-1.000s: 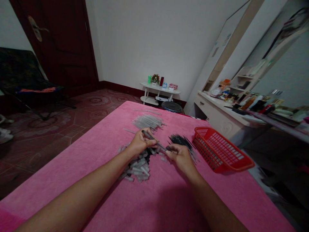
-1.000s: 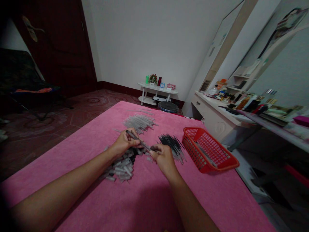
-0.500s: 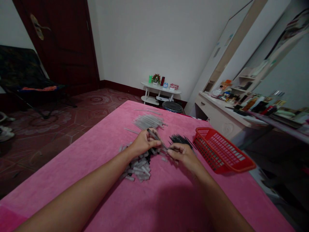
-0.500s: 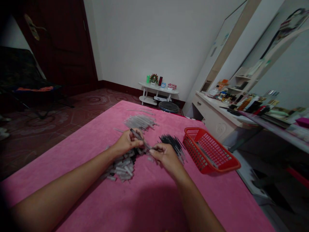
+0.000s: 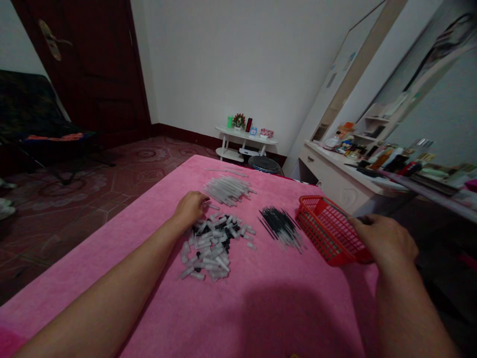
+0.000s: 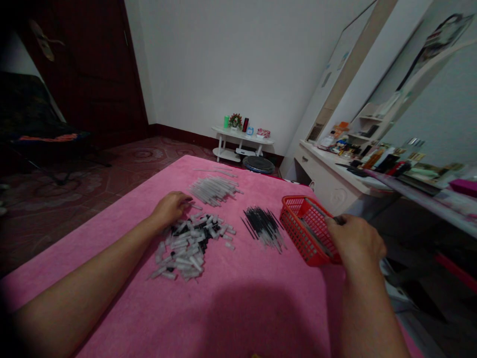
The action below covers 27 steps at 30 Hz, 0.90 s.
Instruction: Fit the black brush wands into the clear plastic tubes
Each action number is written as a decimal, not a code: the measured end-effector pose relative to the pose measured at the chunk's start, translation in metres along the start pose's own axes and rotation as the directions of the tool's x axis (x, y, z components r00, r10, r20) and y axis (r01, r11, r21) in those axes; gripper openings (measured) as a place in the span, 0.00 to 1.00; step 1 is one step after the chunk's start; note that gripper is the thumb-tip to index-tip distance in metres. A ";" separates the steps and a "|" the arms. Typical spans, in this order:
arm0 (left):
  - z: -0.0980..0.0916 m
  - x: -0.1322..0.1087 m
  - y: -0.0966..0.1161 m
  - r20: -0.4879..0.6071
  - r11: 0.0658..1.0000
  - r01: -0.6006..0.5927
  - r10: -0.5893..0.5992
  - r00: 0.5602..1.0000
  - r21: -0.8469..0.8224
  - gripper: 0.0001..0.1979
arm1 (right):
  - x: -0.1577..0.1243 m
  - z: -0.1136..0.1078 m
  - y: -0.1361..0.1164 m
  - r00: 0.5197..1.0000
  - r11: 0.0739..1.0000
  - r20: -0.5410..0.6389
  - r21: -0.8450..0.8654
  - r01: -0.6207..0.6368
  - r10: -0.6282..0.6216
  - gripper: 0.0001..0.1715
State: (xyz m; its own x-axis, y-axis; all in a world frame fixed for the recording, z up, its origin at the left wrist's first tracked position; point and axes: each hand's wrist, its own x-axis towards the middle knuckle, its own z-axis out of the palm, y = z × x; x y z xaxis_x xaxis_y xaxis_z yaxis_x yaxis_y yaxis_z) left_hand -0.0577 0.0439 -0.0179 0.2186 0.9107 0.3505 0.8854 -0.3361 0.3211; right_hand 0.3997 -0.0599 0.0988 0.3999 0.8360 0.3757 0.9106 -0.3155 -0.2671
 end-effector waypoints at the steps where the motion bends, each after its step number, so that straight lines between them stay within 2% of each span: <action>1: 0.002 0.000 -0.001 0.028 1.000 -0.008 0.008 1.000 0.017 0.14 | -0.001 0.001 -0.002 0.995 0.990 0.019 -0.103 -0.099 0.102 0.25; 2: 0.003 0.000 -0.001 0.049 0.999 -0.012 0.011 0.999 0.029 0.14 | -0.003 0.002 -0.008 0.985 0.970 0.048 -0.186 -0.157 0.169 0.27; 4: 0.003 0.000 0.000 0.076 0.999 -0.012 0.009 0.997 0.041 0.15 | -0.008 0.004 -0.024 0.979 0.960 0.106 -0.240 -0.144 0.174 0.28; 7: 0.002 -0.001 0.003 0.079 0.999 0.001 -0.005 0.997 0.051 0.14 | -0.020 0.012 -0.055 1.000 0.984 0.008 -0.177 0.028 -0.027 0.23; 9: 0.001 -0.001 0.006 0.060 0.999 -0.001 -0.001 0.998 0.039 0.13 | -0.030 0.024 -0.075 0.977 0.977 -0.043 -0.067 0.205 -0.208 0.16; 10: 0.000 -0.001 0.008 0.043 1.000 -0.010 0.009 0.999 0.019 0.13 | -0.036 0.032 -0.084 0.951 0.951 0.006 -0.003 0.310 -0.310 0.13; 11: 0.000 -0.001 0.011 0.020 1.000 -0.025 0.025 0.999 -0.016 0.13 | -0.042 0.041 -0.092 0.930 0.934 0.090 0.042 0.354 -0.357 0.11; 13: 0.001 -0.002 0.017 -0.033 0.990 -0.074 0.070 0.997 -0.120 0.15 | -0.055 0.058 -0.104 0.891 0.925 0.252 0.059 0.376 -0.378 0.10; 16: 0.004 -0.003 0.026 -0.100 0.945 -0.163 0.140 0.985 -0.284 0.16 | -0.070 0.079 -0.111 0.874 0.930 0.361 -0.048 0.365 -0.324 0.09; 20: 0.006 -0.005 0.036 -0.100 0.909 -0.219 0.196 0.975 -0.354 0.13 | -0.076 0.084 -0.109 0.856 0.914 0.384 -0.068 0.399 -0.345 0.06; 23: 0.006 -0.006 0.041 -0.072 0.907 -0.224 0.212 0.975 -0.357 0.14 | -0.073 0.076 -0.110 0.858 0.907 0.320 0.005 0.422 -0.401 0.07; 27: 0.005 -0.008 0.045 -0.070 0.901 -0.229 0.218 0.973 -0.369 0.14 | -0.072 0.067 -0.118 0.818 0.852 0.253 0.243 0.463 -0.517 0.08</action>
State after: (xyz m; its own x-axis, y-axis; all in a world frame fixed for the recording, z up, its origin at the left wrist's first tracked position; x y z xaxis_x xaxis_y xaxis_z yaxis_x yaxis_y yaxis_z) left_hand -0.0177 0.0231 -0.0111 0.3774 0.7963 0.4728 0.5960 -0.5996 0.5341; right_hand 0.2568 -0.0529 0.0438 -0.1697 0.9604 0.2209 0.9358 0.2273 -0.2696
